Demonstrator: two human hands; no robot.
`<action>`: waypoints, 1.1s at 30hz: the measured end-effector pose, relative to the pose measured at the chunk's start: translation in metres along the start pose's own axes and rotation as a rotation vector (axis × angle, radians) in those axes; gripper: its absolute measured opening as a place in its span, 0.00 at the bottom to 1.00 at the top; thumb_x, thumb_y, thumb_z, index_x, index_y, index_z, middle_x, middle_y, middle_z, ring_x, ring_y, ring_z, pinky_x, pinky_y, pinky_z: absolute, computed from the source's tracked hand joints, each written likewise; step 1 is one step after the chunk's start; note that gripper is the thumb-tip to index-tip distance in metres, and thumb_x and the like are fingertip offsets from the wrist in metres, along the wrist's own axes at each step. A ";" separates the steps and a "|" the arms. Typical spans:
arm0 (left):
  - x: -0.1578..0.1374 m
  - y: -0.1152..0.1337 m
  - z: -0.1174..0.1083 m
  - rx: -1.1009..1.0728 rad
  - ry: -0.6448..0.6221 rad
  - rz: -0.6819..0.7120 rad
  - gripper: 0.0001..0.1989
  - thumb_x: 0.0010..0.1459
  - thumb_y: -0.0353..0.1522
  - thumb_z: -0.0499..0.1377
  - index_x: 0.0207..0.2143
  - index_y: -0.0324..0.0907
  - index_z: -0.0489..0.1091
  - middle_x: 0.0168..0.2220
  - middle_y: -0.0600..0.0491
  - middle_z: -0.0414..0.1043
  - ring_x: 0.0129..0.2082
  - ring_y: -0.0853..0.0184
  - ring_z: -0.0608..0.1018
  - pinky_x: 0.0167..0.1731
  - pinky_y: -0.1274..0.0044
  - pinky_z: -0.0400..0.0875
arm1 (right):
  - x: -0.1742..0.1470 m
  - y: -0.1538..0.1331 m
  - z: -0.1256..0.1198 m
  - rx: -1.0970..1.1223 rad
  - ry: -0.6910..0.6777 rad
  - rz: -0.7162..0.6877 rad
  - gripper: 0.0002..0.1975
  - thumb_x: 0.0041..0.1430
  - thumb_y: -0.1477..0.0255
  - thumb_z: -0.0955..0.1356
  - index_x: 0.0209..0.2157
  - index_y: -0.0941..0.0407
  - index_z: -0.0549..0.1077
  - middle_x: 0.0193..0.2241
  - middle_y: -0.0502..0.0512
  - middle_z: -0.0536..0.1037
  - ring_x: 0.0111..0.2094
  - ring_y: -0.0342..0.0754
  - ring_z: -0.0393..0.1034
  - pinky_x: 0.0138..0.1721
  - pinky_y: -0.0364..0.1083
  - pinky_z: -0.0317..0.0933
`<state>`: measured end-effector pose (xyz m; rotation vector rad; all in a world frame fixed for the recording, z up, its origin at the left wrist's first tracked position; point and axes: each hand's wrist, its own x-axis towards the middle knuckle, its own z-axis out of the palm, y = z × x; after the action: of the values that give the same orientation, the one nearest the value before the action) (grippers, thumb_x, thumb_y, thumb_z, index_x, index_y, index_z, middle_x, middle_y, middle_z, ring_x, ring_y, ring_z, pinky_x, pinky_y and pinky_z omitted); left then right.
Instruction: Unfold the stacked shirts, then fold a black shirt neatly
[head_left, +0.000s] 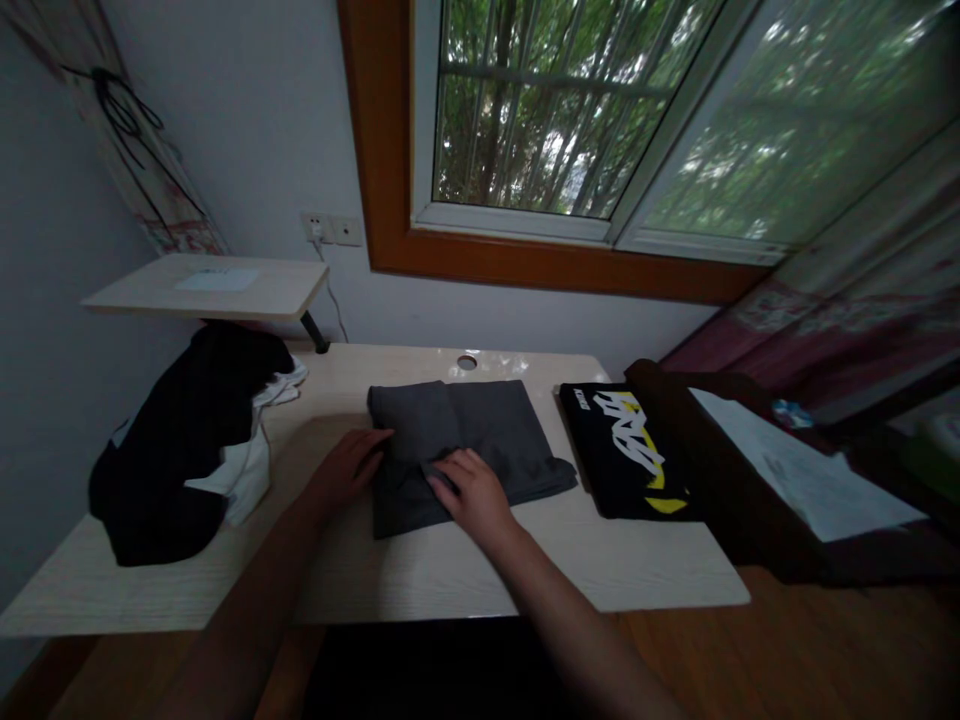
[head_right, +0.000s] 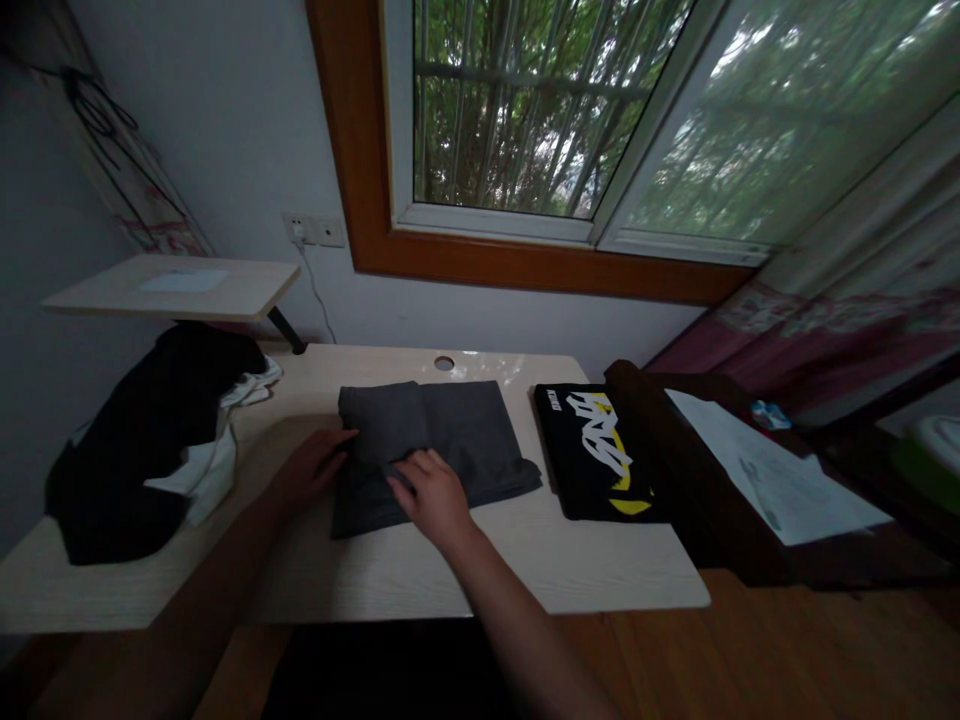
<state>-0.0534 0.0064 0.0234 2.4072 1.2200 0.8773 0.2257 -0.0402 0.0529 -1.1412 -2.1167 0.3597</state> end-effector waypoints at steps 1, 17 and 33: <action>-0.001 -0.001 0.000 -0.001 -0.001 -0.008 0.23 0.69 0.33 0.50 0.65 0.48 0.61 0.57 0.45 0.70 0.56 0.58 0.73 0.58 0.62 0.68 | 0.001 0.002 -0.003 0.057 0.049 0.044 0.09 0.68 0.68 0.67 0.44 0.54 0.78 0.37 0.57 0.77 0.41 0.52 0.71 0.45 0.49 0.66; 0.003 0.007 -0.004 0.038 -0.003 0.090 0.21 0.62 0.26 0.54 0.55 0.50 0.73 0.58 0.48 0.71 0.56 0.58 0.73 0.57 0.60 0.70 | -0.047 0.077 -0.046 0.169 0.298 0.678 0.18 0.60 0.54 0.66 0.38 0.55 0.71 0.28 0.50 0.74 0.30 0.49 0.68 0.33 0.45 0.61; 0.002 0.009 -0.005 0.059 -0.015 0.089 0.18 0.62 0.28 0.55 0.52 0.49 0.75 0.55 0.48 0.74 0.54 0.58 0.74 0.56 0.59 0.70 | -0.038 0.064 -0.045 0.118 0.048 0.563 0.20 0.61 0.55 0.67 0.38 0.57 0.80 0.34 0.58 0.82 0.34 0.55 0.75 0.37 0.48 0.65</action>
<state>-0.0502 0.0029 0.0329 2.5279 1.1564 0.8585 0.3105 -0.0378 0.0339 -1.6434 -1.6765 0.6936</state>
